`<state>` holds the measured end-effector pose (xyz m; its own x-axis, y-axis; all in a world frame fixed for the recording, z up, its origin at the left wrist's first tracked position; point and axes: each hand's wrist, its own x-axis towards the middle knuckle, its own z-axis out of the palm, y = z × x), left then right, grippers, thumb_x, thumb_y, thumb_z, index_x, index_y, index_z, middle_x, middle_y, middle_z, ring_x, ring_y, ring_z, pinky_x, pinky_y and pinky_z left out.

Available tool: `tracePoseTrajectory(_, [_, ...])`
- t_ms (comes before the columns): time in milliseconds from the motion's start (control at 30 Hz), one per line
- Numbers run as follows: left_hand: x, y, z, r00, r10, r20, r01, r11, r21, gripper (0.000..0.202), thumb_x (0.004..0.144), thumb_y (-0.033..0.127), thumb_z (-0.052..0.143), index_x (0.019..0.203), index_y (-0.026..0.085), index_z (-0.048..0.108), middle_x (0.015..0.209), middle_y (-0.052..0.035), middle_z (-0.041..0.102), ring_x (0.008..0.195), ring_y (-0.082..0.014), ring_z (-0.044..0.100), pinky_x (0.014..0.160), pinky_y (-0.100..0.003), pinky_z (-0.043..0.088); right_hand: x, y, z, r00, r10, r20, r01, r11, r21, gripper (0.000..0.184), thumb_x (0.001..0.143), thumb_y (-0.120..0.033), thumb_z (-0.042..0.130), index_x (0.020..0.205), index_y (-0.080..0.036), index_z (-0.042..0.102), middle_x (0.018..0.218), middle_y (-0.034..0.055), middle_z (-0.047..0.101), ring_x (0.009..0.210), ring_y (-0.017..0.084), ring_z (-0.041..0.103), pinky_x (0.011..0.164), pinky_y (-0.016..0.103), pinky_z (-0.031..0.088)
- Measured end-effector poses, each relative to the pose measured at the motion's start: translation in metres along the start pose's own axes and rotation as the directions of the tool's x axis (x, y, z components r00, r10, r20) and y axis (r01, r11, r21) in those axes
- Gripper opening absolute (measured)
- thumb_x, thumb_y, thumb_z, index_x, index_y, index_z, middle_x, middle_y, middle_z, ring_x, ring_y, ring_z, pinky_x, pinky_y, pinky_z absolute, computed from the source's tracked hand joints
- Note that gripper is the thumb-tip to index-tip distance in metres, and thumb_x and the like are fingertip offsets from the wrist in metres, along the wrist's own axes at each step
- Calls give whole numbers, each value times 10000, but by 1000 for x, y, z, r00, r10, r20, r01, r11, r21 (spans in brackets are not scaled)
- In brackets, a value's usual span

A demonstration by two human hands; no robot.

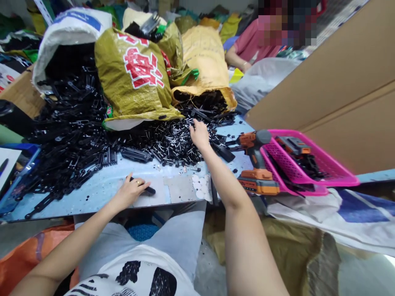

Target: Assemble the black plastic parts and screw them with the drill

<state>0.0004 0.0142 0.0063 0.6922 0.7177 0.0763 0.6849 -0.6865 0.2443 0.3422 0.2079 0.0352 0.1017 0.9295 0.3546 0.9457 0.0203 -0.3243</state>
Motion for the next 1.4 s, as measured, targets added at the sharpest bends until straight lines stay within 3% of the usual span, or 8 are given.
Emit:
tracePoseTrajectory(167, [7,-3,-4,997,-71,5,70,988,134,366,901,133,421,1253,185,510,949,-97,607,892,-222,564,781,-375,450,87,40,14,981,160,112,-128,960,-248,387,901,-215,364,1241,-66,473,1162,224,534,1085,294,475,891,427,377])
tracePoseTrajectory(333, [-8,-5,-2,994,-110,9,107,982,157,384,897,110,421,1263,199,495,943,-89,592,867,-215,551,729,-348,433,122,56,30,945,283,164,-200,898,-392,357,862,-173,405,1185,-54,503,1127,229,542,1061,297,488,866,438,367])
tracePoseTrajectory(467, [-18,-9,1,990,-138,3,136,984,113,415,876,65,410,1263,194,487,980,-100,581,910,-220,543,766,-369,433,125,70,26,975,101,200,4,886,-464,364,835,-248,486,1147,-65,527,1176,223,515,1125,303,434,878,416,354])
tracePoseTrajectory(633, [-22,-6,5,990,-144,-2,144,986,89,440,854,40,412,1254,207,486,991,-100,584,952,-217,545,800,-373,437,109,78,10,935,146,323,14,895,-445,443,843,-297,488,1227,-79,469,1072,190,574,998,258,510,821,372,373])
tracePoseTrajectory(833, [-17,-2,4,986,-163,-21,165,979,119,312,900,210,483,1211,191,497,978,-85,600,930,-218,565,769,-348,450,90,43,-12,973,-74,219,175,854,-490,350,918,-334,391,1147,-117,543,1081,179,581,1010,264,487,903,432,299])
tracePoseTrajectory(1000, [-17,-8,1,967,-254,-27,255,964,77,271,910,244,475,1166,174,529,990,-89,607,942,-226,566,796,-354,454,13,-27,-48,882,-449,139,470,845,-254,412,942,-425,353,1208,-164,531,1031,150,591,941,251,507,815,356,343])
tracePoseTrajectory(1167, [-9,-14,-3,983,-176,50,178,983,-47,312,936,283,401,1199,165,521,1051,-96,597,992,-225,550,853,-348,443,-131,-86,-45,460,-764,453,757,604,249,346,929,-473,414,977,-201,622,840,66,621,772,178,544,663,268,359])
tracePoseTrajectory(1400, [4,-8,-10,977,-169,126,180,981,-79,449,904,489,403,1213,176,494,1112,-111,569,1056,-264,521,890,-395,418,-204,-106,-12,502,-628,595,682,710,175,407,956,-491,330,977,-181,594,861,70,630,770,164,578,607,253,310])
